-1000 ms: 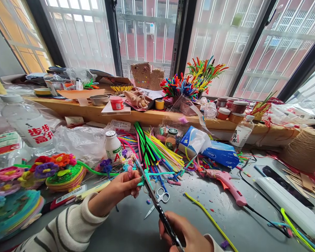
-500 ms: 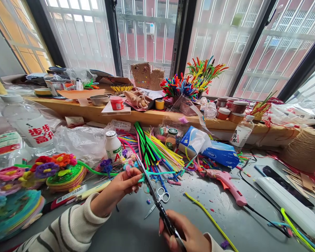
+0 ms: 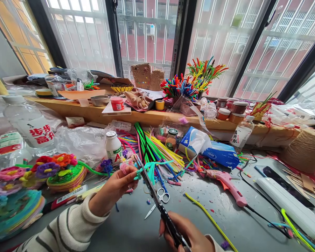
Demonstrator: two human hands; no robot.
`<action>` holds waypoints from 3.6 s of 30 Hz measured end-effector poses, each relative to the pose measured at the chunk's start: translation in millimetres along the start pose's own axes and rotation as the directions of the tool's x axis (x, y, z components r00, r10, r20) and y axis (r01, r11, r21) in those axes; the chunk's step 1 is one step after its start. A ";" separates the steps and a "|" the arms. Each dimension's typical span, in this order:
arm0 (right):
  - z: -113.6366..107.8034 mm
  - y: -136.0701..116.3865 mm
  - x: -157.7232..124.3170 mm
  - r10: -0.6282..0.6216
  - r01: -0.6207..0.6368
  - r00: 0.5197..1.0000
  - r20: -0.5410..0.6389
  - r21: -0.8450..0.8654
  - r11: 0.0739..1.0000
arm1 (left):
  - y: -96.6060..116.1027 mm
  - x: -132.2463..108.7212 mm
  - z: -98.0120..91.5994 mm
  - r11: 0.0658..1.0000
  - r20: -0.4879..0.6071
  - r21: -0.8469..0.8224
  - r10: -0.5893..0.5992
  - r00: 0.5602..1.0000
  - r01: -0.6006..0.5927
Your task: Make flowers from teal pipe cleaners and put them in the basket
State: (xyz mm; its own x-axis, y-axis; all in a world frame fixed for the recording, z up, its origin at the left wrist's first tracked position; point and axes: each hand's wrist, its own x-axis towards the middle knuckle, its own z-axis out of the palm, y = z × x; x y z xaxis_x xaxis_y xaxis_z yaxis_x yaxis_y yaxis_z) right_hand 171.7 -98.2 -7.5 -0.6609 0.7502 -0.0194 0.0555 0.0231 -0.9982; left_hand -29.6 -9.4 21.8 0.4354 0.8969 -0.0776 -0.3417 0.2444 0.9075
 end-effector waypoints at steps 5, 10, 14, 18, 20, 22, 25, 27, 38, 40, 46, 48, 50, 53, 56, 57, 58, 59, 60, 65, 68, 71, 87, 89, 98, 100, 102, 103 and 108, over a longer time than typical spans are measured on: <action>-3.5 3.2 -2.9 0.012 -0.013 1.000 -0.023 -0.026 1.000 | -2.0 1.9 -1.3 0.999 -0.052 0.043 0.007 0.999 -0.005; 0.0 -4.7 -3.5 0.033 -0.041 0.997 -0.068 -0.113 0.993 | -3.9 3.9 -3.5 1.000 -0.015 0.022 -0.002 1.000 0.002; -1.5 1.2 0.5 -0.009 0.004 1.000 -0.028 -0.167 0.986 | -4.8 4.0 -4.7 0.999 -0.019 0.047 -0.008 1.000 0.009; -1.9 3.5 1.9 -0.028 0.026 1.000 -0.009 -0.179 0.983 | -6.6 4.4 -6.9 0.994 -0.017 0.103 -0.018 1.000 0.019; 0.5 0.1 1.2 -0.006 0.001 0.999 -0.035 -0.165 0.986 | -7.5 4.8 -6.9 0.996 -0.005 0.092 -0.019 1.000 0.019; 3.7 -4.1 0.3 0.036 -0.049 0.995 -0.091 -0.144 0.988 | -7.6 4.5 -5.3 0.998 -0.007 0.058 -0.028 1.000 0.029; 6.5 -7.8 0.1 0.081 -0.096 0.986 -0.147 -0.100 0.990 | -6.2 3.0 -0.8 0.997 -0.021 0.030 -0.071 0.997 0.071; 6.5 -8.4 1.0 0.081 -0.091 0.990 -0.112 -0.090 0.992 | -5.0 1.6 2.1 0.996 -0.037 0.025 -0.090 0.995 0.091; 12.8 -0.6 5.4 0.039 -0.035 0.993 -0.116 0.042 0.999 | -7.7 -0.8 1.9 0.996 -0.058 0.012 -0.089 0.994 0.090; 12.5 0.2 6.9 0.033 -0.029 0.994 -0.106 0.040 0.999 | -7.4 -1.1 2.5 0.994 -0.055 0.000 -0.105 0.993 0.105; 12.3 3.5 10.8 0.040 -0.037 0.988 -0.148 0.022 0.999 | -6.4 -0.6 2.9 0.995 -0.043 -0.016 -0.100 0.994 0.099; 13.7 2.6 11.8 0.053 -0.053 0.982 -0.180 0.003 0.999 | -7.0 -0.2 2.1 0.996 -0.033 -0.006 -0.086 0.996 0.085; 15.5 0.5 12.8 0.064 -0.070 0.976 -0.210 -0.020 0.997 | -7.9 0.0 1.6 0.997 -0.027 0.007 -0.077 0.997 0.077; 18.4 -0.7 14.5 0.074 -0.092 0.964 -0.256 -0.059 0.994 | -8.6 -0.3 2.2 0.997 -0.017 0.014 -0.072 0.997 0.072; 19.9 2.6 15.2 0.069 -0.096 0.954 -0.292 -0.079 0.992 | -6.9 -0.8 2.8 0.998 -0.033 -0.016 -0.069 0.997 0.069; 19.7 3.9 14.7 0.073 -0.100 0.945 -0.318 -0.072 0.992 | -5.8 -0.8 2.5 0.998 -0.049 -0.038 -0.058 0.997 0.057; 18.8 4.7 13.8 0.084 -0.111 0.934 -0.348 -0.057 0.992 | -4.4 -0.7 1.7 0.997 -0.067 -0.064 -0.042 0.997 0.038; 17.3 4.7 12.3 0.102 -0.126 0.923 -0.371 -0.041 0.991 | -2.9 -0.4 0.5 0.996 -0.091 -0.093 -0.023 0.996 0.015; 14.9 3.8 10.3 0.118 -0.142 0.917 -0.382 -0.035 0.989 | -1.6 0.0 -1.0 0.992 -0.122 -0.122 -0.004 0.992 -0.011; -6.7 -5.8 -6.5 0.102 -0.185 0.954 -0.283 -0.283 0.941 | 2.7 2.3 -8.2 0.981 -0.288 -0.176 0.033 0.957 -0.087; -19.8 -2.3 -18.4 0.114 -0.256 0.950 -0.290 -0.521 0.814 | 2.8 2.8 -8.0 0.984 -0.307 -0.145 0.052 0.950 -0.101; -26.5 8.0 -26.6 0.062 -0.268 0.947 -0.315 -0.670 0.692 | 0.4 2.6 -5.6 0.990 -0.282 -0.117 0.040 0.959 -0.076; -22.3 -34.9 2.3 -0.147 -0.123 0.917 -0.371 -0.613 0.781 | -4.2 -1.4 8.1 0.990 -0.111 0.085 -0.105 0.988 0.115; -20.7 -35.4 16.9 -0.222 -0.076 0.857 -0.465 -0.540 0.838 | -6.2 -1.3 7.7 0.989 -0.049 0.114 -0.086 0.995 0.091; -13.0 -30.3 64.1 -0.319 0.130 0.883 -0.344 -0.474 0.871 | -9.9 0.8 2.7 0.984 0.036 0.125 -0.135 0.990 0.129; -13.6 -31.0 65.8 -0.318 0.110 0.881 -0.350 -0.503 0.857 | -11.2 1.4 2.3 0.980 0.027 0.139 -0.150 0.988 0.145; -14.5 -30.7 65.7 -0.319 0.087 0.876 -0.361 -0.532 0.843 | -13.6 2.6 1.7 0.975 0.021 0.150 -0.168 0.986 0.163; -14.6 -30.1 65.7 -0.320 0.078 0.874 -0.366 -0.544 0.835 | -14.9 3.3 1.4 0.972 0.022 0.153 -0.182 0.983 0.176; -16.2 -27.5 66.0 -0.326 0.061 0.863 -0.386 -0.559 0.827 | -16.0 3.6 2.2 0.970 0.015 0.126 -0.214 0.977 0.210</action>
State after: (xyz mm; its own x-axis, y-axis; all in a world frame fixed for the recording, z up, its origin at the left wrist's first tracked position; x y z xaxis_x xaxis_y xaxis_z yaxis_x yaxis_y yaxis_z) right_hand 138.7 -38.6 19.6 -0.2992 0.8952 0.3302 0.4238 0.4347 -0.7946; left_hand -20.7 -10.9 7.9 0.5112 0.8181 -0.2636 -0.1351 0.3793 0.9154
